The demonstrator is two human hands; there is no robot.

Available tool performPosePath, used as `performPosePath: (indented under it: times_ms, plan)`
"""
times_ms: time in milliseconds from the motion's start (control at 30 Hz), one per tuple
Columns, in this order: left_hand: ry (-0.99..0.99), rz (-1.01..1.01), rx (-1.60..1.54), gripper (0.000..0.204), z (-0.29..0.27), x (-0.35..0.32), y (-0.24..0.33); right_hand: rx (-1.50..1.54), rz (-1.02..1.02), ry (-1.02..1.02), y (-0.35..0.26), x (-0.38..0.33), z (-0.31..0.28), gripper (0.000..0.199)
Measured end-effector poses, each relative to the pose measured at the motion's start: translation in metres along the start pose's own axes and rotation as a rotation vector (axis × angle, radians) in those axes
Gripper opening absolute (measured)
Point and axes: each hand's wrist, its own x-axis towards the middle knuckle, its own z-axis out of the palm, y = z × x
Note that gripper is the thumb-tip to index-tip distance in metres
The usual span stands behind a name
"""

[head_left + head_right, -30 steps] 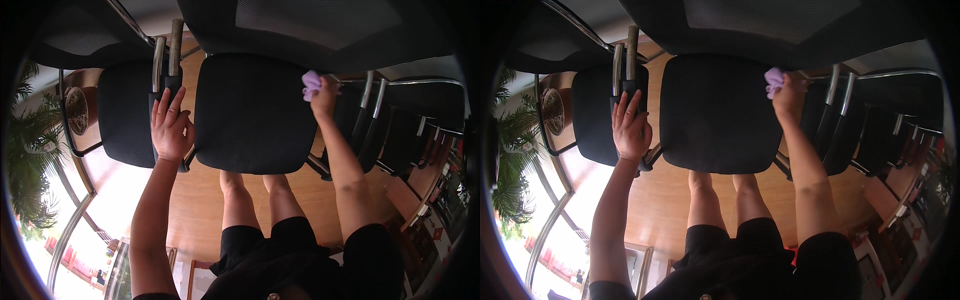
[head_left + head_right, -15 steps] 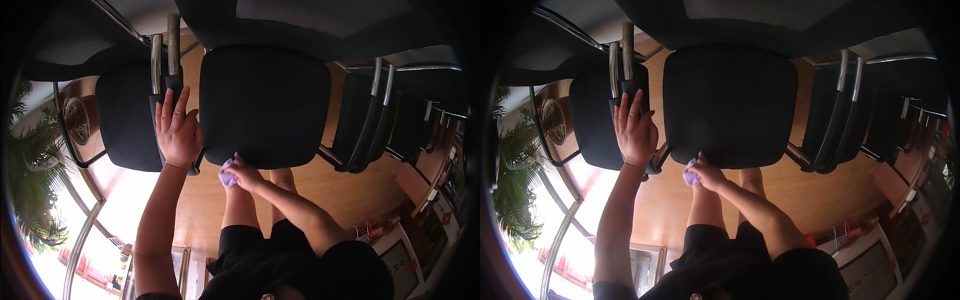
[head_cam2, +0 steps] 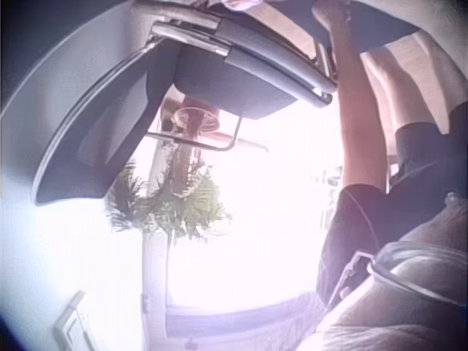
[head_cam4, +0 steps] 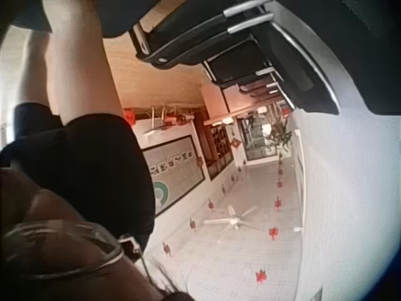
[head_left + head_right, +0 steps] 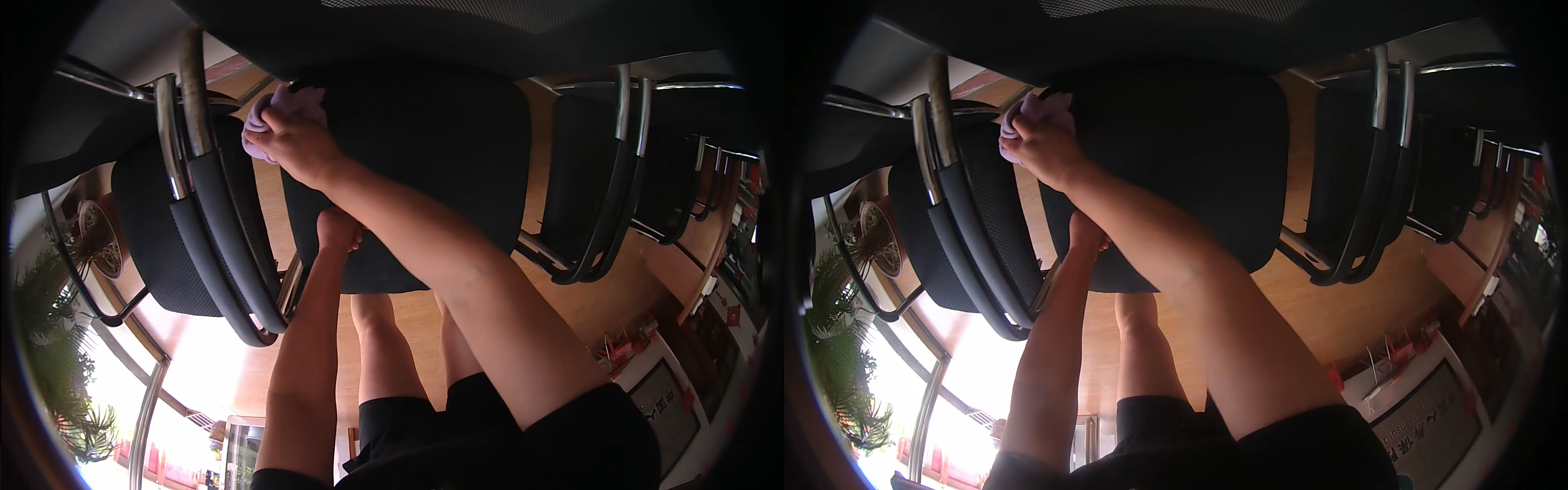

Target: The person wipes the seats, backrests, and armrests of several black office chairs using a cloth.

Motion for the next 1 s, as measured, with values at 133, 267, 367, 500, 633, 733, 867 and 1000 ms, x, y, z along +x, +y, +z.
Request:
performPosePath:
  times_ms: [133, 267, 367, 500, 633, 733, 867, 1000]
  plan:
    - [0.172, -0.138, -0.055, 0.06, -0.001, -0.006, 0.002, 0.096, 0.317, -0.279, 0.005, -0.005, -0.037, 0.027]
    - [0.14, -0.143, -0.08, 0.059, -0.008, -0.007, 0.01, -0.165, 0.284, -0.13, 0.1, -0.063, -0.137, 0.029]
    - [0.09, -0.141, -0.119, 0.059, -0.009, -0.007, 0.016, -0.569, 0.324, -0.009, 0.157, -0.123, -0.226, 0.023]
    - [0.09, -0.131, -0.116, 0.059, -0.011, -0.005, 0.01, 0.462, 0.907, 0.511, 0.152, -0.136, -0.244, 0.053]
    - [0.114, -0.067, -0.027, 0.056, 0.006, -0.001, 0.011, -0.416, 0.665, 0.361, 0.114, -0.133, -0.161, 0.043]
    - [0.097, 0.036, -0.298, 0.051, 0.001, 0.02, -0.013, -0.153, 0.537, -0.016, 0.002, -0.096, -0.074, 0.02]
    - [0.378, 0.366, 0.104, 0.048, 0.015, 0.045, -0.063, 0.237, 0.299, -0.409, -0.052, -0.1, -0.014, 0.048]
    - [0.202, 0.192, -0.168, 0.035, 0.02, -0.044, -0.028, 0.064, 0.305, 0.057, 0.004, -0.106, -0.123, 0.061]
